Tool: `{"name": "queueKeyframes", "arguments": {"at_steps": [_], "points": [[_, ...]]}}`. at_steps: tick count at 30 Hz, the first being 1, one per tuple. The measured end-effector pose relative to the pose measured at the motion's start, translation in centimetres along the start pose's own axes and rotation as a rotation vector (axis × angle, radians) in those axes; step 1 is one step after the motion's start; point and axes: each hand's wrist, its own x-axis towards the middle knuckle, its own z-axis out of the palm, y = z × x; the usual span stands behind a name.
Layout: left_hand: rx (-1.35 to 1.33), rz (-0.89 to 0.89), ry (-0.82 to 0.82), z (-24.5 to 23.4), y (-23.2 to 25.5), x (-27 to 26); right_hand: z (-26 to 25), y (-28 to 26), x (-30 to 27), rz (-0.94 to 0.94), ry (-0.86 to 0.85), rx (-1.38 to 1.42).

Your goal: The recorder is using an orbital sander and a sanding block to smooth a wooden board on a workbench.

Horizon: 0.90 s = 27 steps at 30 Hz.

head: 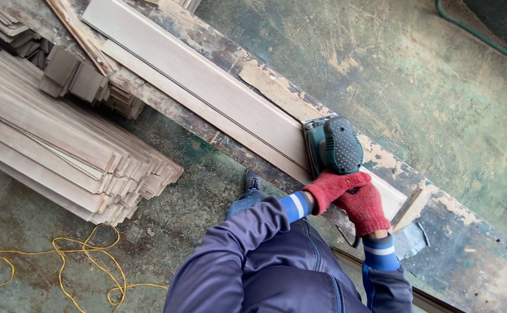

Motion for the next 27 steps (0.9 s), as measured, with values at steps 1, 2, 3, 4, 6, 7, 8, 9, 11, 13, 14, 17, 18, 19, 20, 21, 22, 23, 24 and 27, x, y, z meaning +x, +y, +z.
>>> {"name": "queueKeyframes", "arguments": {"at_steps": [1, 2, 3, 4, 6, 7, 8, 9, 11, 13, 14, 17, 18, 19, 20, 21, 22, 23, 24, 27], "points": [[0.001, -0.005, 0.003, -1.0, 0.7, 0.6, 0.5, -1.8, -0.1, 0.003, -0.004, 0.001], [-0.04, 0.025, 0.015, -1.9, 1.3, 1.3, 1.0, -3.5, -0.1, -0.009, -0.005, -0.047], [-0.08, 0.055, 0.026, -2.8, 2.0, 1.9, 1.4, -5.1, -0.2, -0.02, -0.005, -0.093], [-0.077, 0.051, 0.028, -3.9, 2.5, 2.6, 2.0, -6.2, 0.2, -0.016, -0.008, -0.09], [-0.073, 0.105, 0.057, -5.8, 3.3, 3.9, 3.2, -8.1, 0.8, -0.048, -0.048, -0.142], [-0.068, 0.098, 0.058, -6.6, 4.3, 4.0, 3.4, -9.8, 0.9, -0.041, -0.052, -0.137], [-0.045, 0.111, 0.083, -7.4, 5.1, 4.1, 3.5, -11.4, 0.9, -0.055, -0.069, -0.174], [-0.019, 0.122, 0.105, -8.1, 5.9, 4.2, 3.6, -12.9, 0.9, -0.065, -0.086, -0.209], [0.007, 0.115, 0.098, -10.4, 7.8, 3.5, 3.7, -16.2, -0.1, -0.089, -0.098, -0.201], [0.044, 0.1, 0.076, -12.6, 8.9, 3.6, 4.1, -18.3, 0.0, -0.097, -0.098, -0.185], [0.056, 0.107, 0.111, -13.6, 9.0, 4.0, 4.6, -18.8, 0.6, -0.089, -0.116, -0.229], [0.061, 0.083, 0.13, -15.9, 9.4, 4.8, 6.8, -17.4, 2.1, -0.136, -0.126, -0.182], [0.014, 0.09, 0.144, -16.4, 9.7, 5.2, 7.5, -16.6, 2.6, -0.245, -0.119, -0.124], [0.044, 0.069, 0.121, -17.1, 9.1, 6.0, 8.3, -15.9, 3.0, -0.211, -0.102, -0.102], [0.003, 0.074, 0.128, -17.8, 8.6, 6.7, 9.2, -15.4, 3.4, -0.208, -0.115, -0.113], [-0.042, 0.085, 0.139, -18.6, 8.4, 7.5, 10.0, -15.0, 3.8, -0.215, -0.129, -0.126], [-0.016, 0.07, 0.12, -18.2, 7.8, 7.8, 9.4, -14.1, 3.7, -0.189, -0.114, -0.106], [-0.008, 0.045, 0.106, -17.9, 7.3, 7.9, 8.9, -13.2, 3.5, -0.165, -0.098, -0.091], [-0.001, 0.02, 0.094, -17.7, 6.9, 8.1, 8.5, -12.4, 3.3, -0.141, -0.083, -0.077], [-0.003, -0.044, 0.073, -16.6, 4.6, 8.1, 7.4, -9.5, 2.1, -0.09, -0.052, -0.052]]}}
